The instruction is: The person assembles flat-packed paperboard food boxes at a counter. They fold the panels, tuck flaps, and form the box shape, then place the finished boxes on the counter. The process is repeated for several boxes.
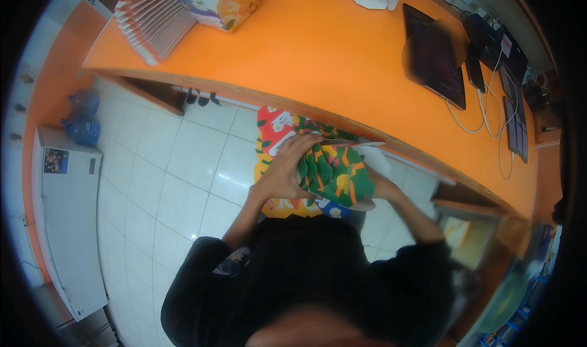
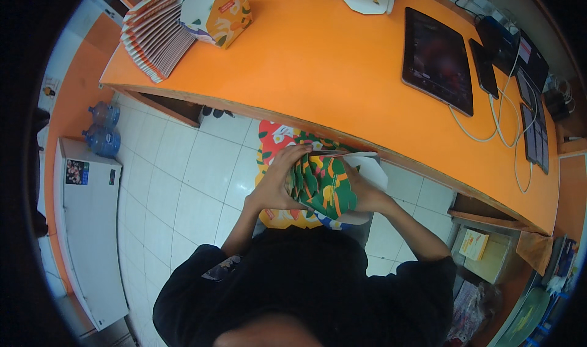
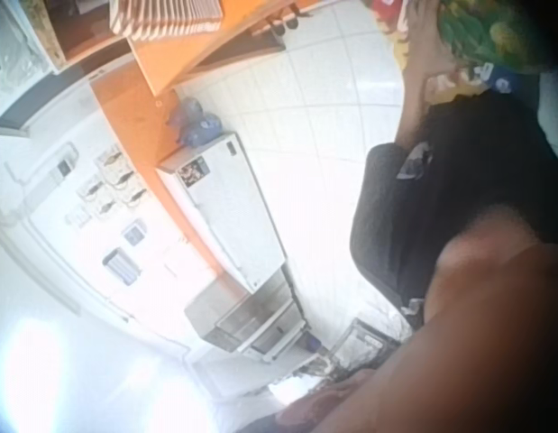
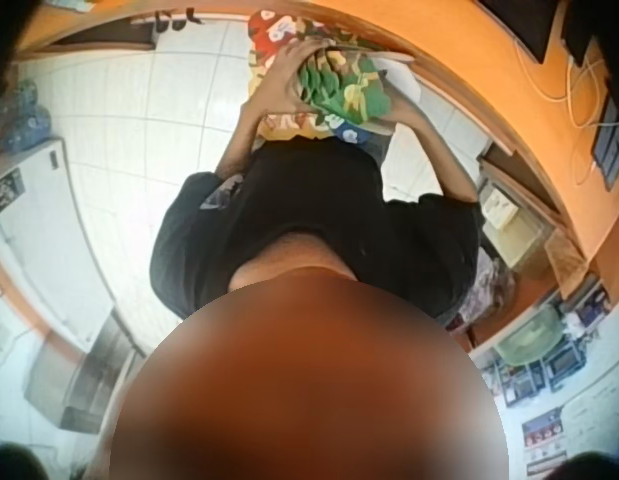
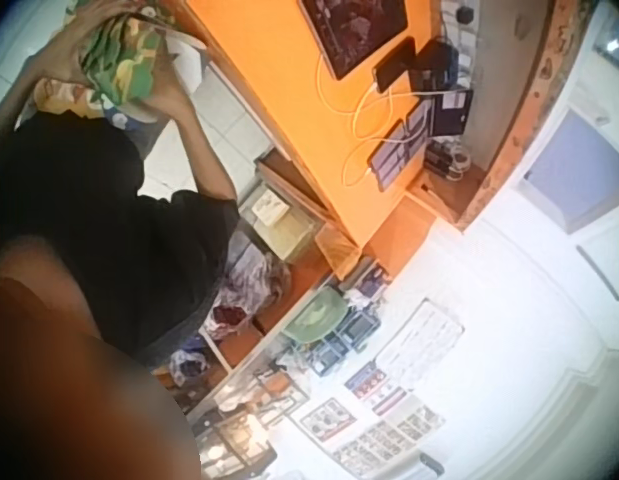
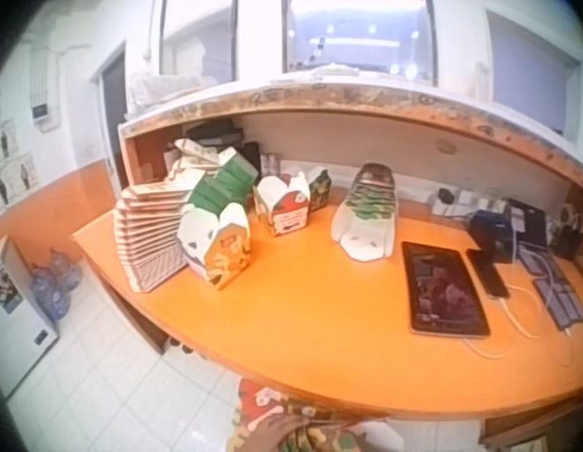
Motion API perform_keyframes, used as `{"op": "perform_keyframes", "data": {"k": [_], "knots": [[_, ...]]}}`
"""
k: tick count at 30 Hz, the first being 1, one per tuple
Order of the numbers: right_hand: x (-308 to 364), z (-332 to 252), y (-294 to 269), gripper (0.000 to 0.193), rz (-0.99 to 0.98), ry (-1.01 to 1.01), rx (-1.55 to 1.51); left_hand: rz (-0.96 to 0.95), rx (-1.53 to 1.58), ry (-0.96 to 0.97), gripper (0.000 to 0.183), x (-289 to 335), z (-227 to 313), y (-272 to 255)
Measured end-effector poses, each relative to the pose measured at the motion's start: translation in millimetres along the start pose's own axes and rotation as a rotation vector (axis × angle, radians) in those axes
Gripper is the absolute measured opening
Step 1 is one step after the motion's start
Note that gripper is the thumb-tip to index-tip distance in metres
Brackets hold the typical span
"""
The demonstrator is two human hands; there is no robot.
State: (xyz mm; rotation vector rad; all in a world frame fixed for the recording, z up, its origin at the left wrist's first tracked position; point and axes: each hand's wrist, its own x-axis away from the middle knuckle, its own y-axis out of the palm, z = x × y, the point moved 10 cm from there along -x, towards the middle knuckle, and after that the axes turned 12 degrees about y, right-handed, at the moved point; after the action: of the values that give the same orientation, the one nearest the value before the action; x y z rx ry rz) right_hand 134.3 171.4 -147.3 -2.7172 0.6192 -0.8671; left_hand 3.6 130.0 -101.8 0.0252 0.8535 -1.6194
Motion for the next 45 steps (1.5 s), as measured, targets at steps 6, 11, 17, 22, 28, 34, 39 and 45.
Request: {"op": "perform_keyframes", "data": {"k": [6,11,17,22,28,34,39,45], "knots": [[5,-4,-7,0.102,-0.056,0.079,0.024,-0.058,-0.037,-0.042,0.11,-2,-7,4],[-3,-5,-1,0.102,-0.005,-0.015,0.081,-0.045,-0.013,-0.002,0.105,-6,-2,8],[-10,26,23,0.093,0.007,-0.043,0.034,-0.018,0.005,0.026,0.1,-3,5,9],[-16,41,35,0.085,0.015,0.0,0.098,-0.013,-0.07,0.043,0.102,-2,6,15],[-29,-1,33,0.083,0.031,-0.141,-0.048,0.088,0.004,0.025,0.101,8,-8,10],[-40,-26,38,0.077,0.012,-0.178,-0.017,0.006,0.001,0.036,0.107,15,-17,10],[-57,-39,48,0.06,-0.145,-0.13,0.229,-0.009,0.123,-0.041,0.113,20,-25,4],[-66,-29,73,0.05,-0.345,-0.054,0.456,-0.129,0.228,-0.248,0.127,36,-43,20]]}}
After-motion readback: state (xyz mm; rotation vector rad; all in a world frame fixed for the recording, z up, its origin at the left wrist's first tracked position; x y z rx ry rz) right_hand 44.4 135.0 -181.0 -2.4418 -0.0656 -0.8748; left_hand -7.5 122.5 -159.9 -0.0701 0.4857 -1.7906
